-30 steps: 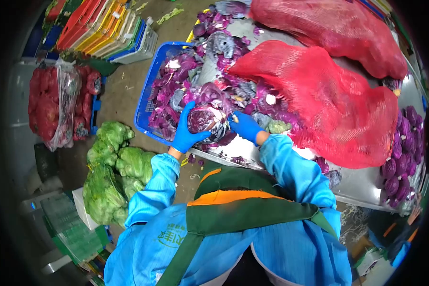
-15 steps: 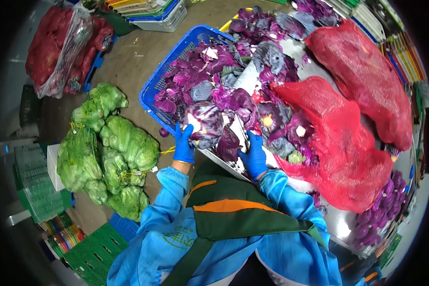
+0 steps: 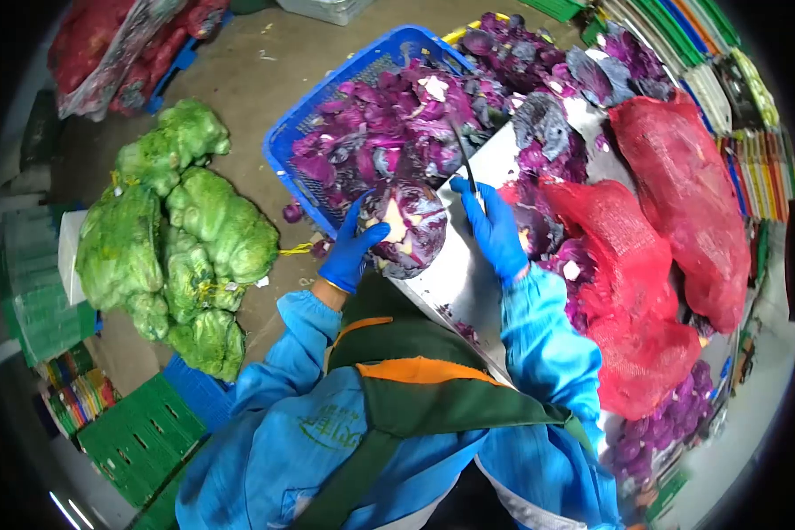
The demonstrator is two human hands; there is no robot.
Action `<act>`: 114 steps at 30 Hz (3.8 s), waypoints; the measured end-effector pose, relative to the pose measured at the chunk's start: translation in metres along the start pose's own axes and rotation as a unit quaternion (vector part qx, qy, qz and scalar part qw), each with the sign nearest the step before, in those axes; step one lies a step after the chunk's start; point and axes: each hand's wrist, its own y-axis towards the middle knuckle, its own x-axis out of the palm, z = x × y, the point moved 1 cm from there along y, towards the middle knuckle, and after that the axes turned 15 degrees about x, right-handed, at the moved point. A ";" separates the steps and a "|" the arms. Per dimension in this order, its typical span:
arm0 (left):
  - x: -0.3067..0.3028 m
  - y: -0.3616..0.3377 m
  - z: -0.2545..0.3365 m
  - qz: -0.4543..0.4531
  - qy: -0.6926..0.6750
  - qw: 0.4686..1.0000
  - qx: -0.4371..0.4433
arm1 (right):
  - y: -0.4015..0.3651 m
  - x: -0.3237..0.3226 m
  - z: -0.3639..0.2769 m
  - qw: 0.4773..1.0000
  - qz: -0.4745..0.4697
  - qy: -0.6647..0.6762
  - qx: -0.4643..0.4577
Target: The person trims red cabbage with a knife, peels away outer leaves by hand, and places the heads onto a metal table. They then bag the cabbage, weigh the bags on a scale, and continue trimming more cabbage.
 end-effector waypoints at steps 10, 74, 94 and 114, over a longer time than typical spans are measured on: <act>0.071 0.051 -0.027 -0.309 0.186 0.932 -0.029 | -0.069 -0.037 0.056 0.948 0.065 -0.279 -0.140; 0.074 0.010 -0.043 -0.139 0.295 0.913 0.247 | -0.007 -0.028 0.033 0.962 0.186 -0.179 -0.091; 0.073 0.039 0.032 -0.458 0.433 0.729 0.266 | -0.041 -0.037 0.073 0.992 0.095 -0.049 -0.068; 0.071 0.027 -0.033 -0.298 0.432 0.798 0.297 | -0.036 -0.043 0.040 0.890 0.057 -0.394 -0.222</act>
